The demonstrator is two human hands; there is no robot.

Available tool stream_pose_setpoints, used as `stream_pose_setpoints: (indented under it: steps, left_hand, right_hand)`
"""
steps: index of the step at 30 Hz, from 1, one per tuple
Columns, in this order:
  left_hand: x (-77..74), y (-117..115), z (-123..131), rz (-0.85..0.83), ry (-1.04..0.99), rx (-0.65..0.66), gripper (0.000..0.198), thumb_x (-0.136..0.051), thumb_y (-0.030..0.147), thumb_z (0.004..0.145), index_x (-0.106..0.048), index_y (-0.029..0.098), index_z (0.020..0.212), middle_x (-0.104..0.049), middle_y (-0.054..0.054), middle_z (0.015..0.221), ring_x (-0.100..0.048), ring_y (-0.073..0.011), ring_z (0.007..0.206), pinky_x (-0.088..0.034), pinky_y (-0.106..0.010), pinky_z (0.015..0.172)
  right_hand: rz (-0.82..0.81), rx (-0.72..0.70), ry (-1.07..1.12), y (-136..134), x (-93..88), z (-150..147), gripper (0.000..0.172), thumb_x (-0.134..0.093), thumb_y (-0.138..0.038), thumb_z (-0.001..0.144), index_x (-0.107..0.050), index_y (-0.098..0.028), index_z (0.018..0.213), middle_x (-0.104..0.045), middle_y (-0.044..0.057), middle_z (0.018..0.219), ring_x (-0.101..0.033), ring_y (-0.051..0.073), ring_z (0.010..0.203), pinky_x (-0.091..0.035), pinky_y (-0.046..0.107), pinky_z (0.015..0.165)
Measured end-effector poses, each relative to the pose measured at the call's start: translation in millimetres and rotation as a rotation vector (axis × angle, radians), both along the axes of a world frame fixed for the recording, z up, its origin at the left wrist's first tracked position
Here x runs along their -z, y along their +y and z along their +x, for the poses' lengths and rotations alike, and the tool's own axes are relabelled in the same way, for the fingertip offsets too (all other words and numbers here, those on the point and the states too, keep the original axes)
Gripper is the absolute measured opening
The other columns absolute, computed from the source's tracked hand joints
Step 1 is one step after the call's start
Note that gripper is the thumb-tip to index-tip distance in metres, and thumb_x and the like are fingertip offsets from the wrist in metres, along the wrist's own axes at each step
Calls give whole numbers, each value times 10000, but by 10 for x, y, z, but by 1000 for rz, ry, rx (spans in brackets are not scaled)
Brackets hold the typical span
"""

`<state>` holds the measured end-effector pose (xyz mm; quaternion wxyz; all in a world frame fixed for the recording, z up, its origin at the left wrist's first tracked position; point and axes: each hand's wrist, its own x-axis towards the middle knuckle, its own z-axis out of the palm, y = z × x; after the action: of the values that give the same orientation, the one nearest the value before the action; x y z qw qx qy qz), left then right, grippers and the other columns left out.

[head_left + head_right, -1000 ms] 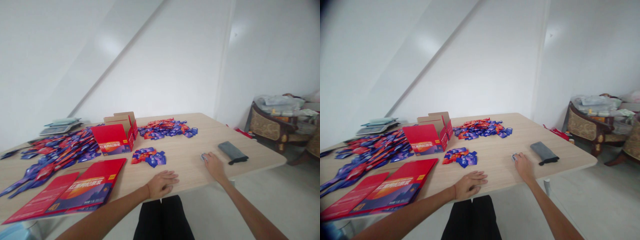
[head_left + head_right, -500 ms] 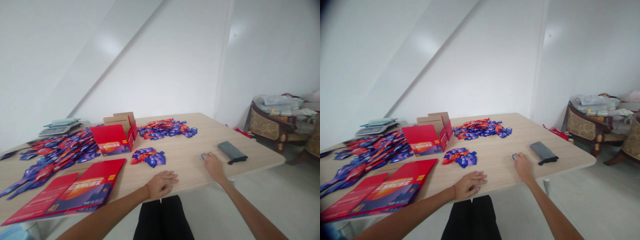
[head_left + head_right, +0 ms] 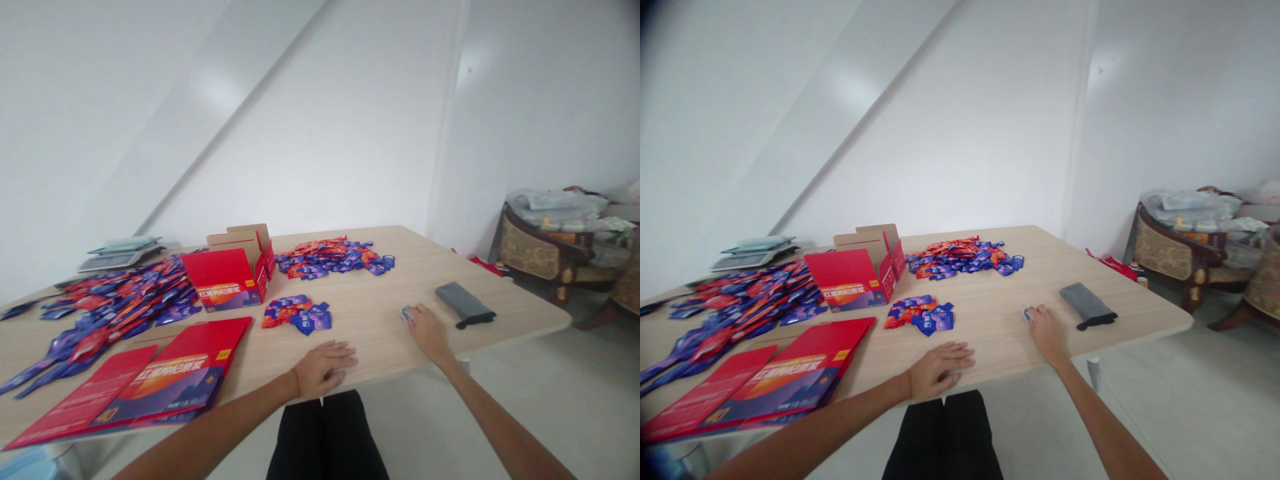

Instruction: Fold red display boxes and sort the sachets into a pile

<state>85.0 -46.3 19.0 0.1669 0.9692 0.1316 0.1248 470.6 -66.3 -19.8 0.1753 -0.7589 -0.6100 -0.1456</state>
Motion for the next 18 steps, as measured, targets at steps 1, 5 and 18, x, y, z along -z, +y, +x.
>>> stream_pose_setpoints:
  steps: [1,5,18]
  left_hand:
    - [4,2,-1,1,2,-2,562,-540,293,962,-515,324,1523,-457,-9,1603,-386,-261,1512,-284,-489,1265]
    - [21,12,-7,4,-1,-3,575,-548,286,955,-508,326,1527,-456,-9,1604,-390,-264,1510,-284,-489,1264]
    - [14,4,2,11,-14,0,547,-536,298,966,-526,312,1514,-466,-14,1599,-397,-263,1507,-289,-478,1264]
  right_hand:
    - [-1,0,-5,-3,-4,-4,298,-491,-210,999,-697,-230,1213,-648,82,1177,-590,195,1045,-387,269,810]
    - [-5,4,-16,-18,-19,-18,297,-496,-216,998,-699,-228,1215,-652,85,1173,-588,199,1044,-390,276,814]
    - [-5,0,16,-33,-46,-34,317,-509,-199,985,-699,-221,1237,-643,101,1208,-597,209,1055,-396,278,827]
